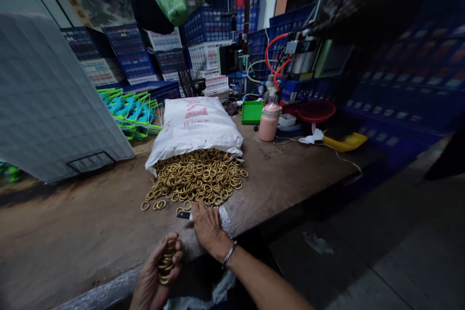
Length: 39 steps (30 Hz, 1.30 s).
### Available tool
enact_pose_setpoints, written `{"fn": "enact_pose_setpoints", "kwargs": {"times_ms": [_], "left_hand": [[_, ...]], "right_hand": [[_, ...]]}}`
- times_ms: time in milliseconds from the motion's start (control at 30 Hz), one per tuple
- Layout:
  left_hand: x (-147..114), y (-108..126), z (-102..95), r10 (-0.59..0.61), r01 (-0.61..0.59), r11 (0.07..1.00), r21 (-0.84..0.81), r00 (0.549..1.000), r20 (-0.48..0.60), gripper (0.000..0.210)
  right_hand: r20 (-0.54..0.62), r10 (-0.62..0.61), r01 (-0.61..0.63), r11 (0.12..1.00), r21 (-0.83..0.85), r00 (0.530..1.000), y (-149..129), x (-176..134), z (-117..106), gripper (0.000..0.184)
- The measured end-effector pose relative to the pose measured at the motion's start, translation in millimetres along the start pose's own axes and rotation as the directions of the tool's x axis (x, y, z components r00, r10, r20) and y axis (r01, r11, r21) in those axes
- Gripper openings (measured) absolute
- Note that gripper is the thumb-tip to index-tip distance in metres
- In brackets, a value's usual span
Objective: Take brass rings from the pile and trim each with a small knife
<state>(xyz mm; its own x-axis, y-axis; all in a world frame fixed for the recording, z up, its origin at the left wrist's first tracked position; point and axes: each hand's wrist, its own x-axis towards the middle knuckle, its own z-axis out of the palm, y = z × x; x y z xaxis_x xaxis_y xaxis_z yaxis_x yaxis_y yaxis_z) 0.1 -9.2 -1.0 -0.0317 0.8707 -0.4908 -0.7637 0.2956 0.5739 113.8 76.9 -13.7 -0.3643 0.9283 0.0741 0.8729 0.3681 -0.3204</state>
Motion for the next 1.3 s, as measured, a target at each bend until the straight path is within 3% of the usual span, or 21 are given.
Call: {"fn": "enact_pose_setpoints", "kwargs": {"times_ms": [100, 200, 333, 467, 667, 900, 1000, 1100, 1200, 1300], "left_hand": [[3, 0, -0.9, 0.04, -0.041, 0.999, -0.032, 0.999, -0.02, 0.019], [4, 1, 3.3, 0.111, -0.11, 0.993, 0.032, 0.993, -0.032, 0.019], [8, 1, 11.6, 0.197, -0.186, 0.966, 0.179, 0.979, -0.045, 0.025], [14, -3, 12.1, 0.273, -0.234, 0.89, 0.392, 0.961, -0.047, 0.038], [20, -10, 3.8, 0.294, -0.25, 0.807, 0.535, 0.956, 0.003, 0.028], [17, -9, 11.6, 0.387, -0.336, 0.689, 0.643, 0.92, 0.066, 0.03], [18, -9, 12.1, 0.291, -0.261, 0.747, 0.612, 0.955, 0.051, 0.03], [19, -8, 11.5, 0.195, -0.177, 0.823, 0.54, 0.98, 0.023, 0.03], [17, -6, 12.5, 0.166, -0.164, 0.843, 0.512, 0.985, 0.043, 0.03], [15, -5, 13.9, 0.146, -0.167, 0.864, 0.475, 0.986, 0.081, 0.029]], "right_hand": [[-0.006, 0.004, -0.004, 0.999, 0.049, 1.0, 3, 1, -3, 0.021], [-0.01, -0.022, 0.024, 0.97, 0.241, 1.0, 7, 2, -11, 0.013], [0.055, -0.055, 0.012, 0.805, 0.593, 0.997, 9, -2, -23, 0.013], [0.142, -0.137, -0.021, 0.64, 0.768, 0.98, 9, -10, -27, 0.014], [0.216, -0.121, -0.112, 0.564, 0.818, 0.969, 8, -12, -23, 0.013], [0.297, -0.088, -0.214, 0.506, 0.836, 0.951, 3, -12, -18, 0.021], [0.276, -0.059, -0.21, 0.503, 0.838, 0.959, 2, -12, -16, 0.016], [0.194, -0.058, -0.129, 0.562, 0.817, 0.979, 2, -12, -15, 0.012], [0.121, -0.072, -0.052, 0.609, 0.791, 0.99, 1, -13, -17, 0.01], [0.131, -0.075, -0.059, 0.612, 0.789, 0.989, 0, -12, -19, 0.011]]}}
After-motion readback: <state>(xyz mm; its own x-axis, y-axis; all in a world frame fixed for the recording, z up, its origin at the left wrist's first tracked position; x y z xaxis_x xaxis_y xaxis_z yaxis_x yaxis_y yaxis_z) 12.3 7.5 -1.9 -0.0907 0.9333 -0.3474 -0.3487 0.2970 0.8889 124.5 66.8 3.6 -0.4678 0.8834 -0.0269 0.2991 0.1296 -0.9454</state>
